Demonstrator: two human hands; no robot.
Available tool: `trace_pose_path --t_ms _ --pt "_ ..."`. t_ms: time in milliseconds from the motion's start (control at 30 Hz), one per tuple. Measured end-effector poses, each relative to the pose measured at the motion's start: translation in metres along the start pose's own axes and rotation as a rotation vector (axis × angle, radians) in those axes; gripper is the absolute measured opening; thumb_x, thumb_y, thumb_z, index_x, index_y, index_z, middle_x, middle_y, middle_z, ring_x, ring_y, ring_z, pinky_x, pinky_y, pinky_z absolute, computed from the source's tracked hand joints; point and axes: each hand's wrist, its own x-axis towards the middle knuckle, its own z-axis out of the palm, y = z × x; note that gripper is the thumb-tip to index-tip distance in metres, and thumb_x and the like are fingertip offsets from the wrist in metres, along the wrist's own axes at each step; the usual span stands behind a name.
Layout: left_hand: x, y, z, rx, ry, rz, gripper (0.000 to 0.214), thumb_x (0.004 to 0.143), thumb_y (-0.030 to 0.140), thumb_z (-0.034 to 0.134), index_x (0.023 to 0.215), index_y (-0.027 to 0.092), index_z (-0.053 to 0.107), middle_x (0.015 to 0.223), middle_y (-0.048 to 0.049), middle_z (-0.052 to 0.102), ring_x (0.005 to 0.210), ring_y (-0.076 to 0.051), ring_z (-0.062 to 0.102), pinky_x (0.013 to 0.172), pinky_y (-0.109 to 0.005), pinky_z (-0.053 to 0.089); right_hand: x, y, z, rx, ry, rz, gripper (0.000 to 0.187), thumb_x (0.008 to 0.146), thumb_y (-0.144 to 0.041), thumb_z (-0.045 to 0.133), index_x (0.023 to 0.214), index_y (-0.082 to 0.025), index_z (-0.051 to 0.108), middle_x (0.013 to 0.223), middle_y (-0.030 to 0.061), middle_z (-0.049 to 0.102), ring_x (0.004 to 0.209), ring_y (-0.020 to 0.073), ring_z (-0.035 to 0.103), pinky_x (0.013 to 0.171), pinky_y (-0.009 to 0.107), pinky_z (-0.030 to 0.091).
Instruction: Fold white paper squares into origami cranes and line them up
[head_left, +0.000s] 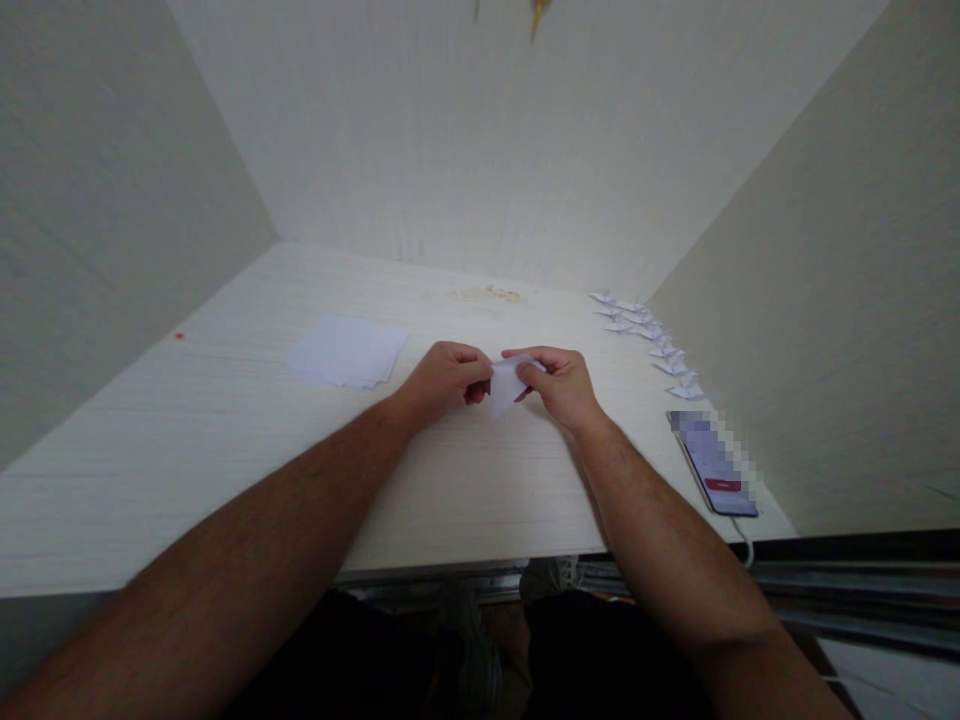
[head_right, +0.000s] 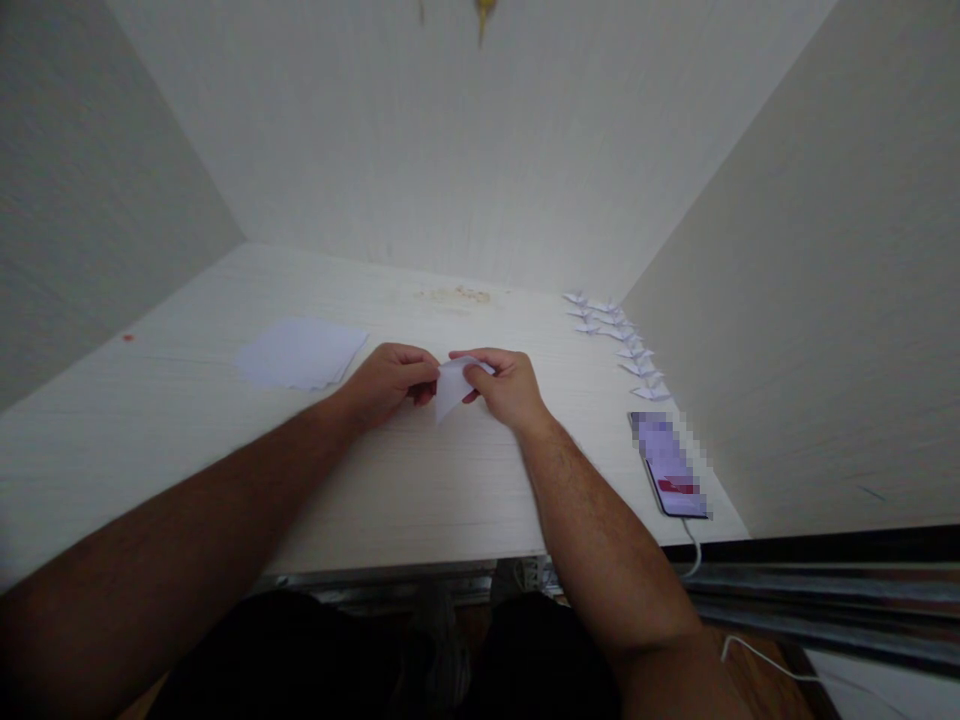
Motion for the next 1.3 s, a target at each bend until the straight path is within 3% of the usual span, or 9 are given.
trace_pose_path --t_ms 233,467,1100,1300 --pt "0.0 0.001 0.0 0.021 -0.001 0.007 0.016 0.068 0.022 0.062 0.053 0.016 0.064 0.047 -0.001 0.06 0.041 -0.009 0.051 0.043 -0.022 0.034 0.0 0.0 0.001 0.019 -0.01 -0.033 0.019 0.068 -0.024 0.074 0.086 -0.02 0.081 0.068 -0.0019 0.073 0.054 0.0099 0.064 0.047 0.022 0.056" --pt "0.0 0.001 0.003 -0.094 0.052 -0.051 0.016 0.064 0.02 0.061 0.049 0.017 0.059 0.042 0.0007 0.054 0.038 -0.009 0.049 0.04 -0.023 0.03 -0.001 0.002 0.001 0.099 -0.045 -0.047 0.009 0.065 -0.022 0.079 0.073 -0.023 0.08 0.07 -0.0011 0.075 0.055 0.0113 0.067 0.052 0.024 0.06" --pt "-0.004 0.008 0.007 -0.23 0.034 -0.093 0.018 0.066 0.022 0.065 0.052 0.016 0.057 0.047 -0.0001 0.056 0.039 -0.009 0.048 0.04 -0.023 0.032 0.0 0.008 -0.002 0.058 -0.055 -0.049 0.012 0.061 -0.014 0.071 0.069 -0.021 0.078 0.071 0.0 0.074 0.061 0.0133 0.068 0.06 0.028 0.061" --pt "-0.001 0.001 0.004 -0.077 0.051 -0.048 0.015 0.067 0.027 0.073 0.06 0.016 0.064 0.044 0.0018 0.054 0.04 -0.009 0.045 0.043 -0.023 0.03 -0.002 0.005 -0.002 0.063 -0.077 -0.004 0.011 0.063 -0.017 0.07 0.072 -0.02 0.077 0.071 0.0002 0.074 0.062 0.0147 0.07 0.063 0.03 0.062"
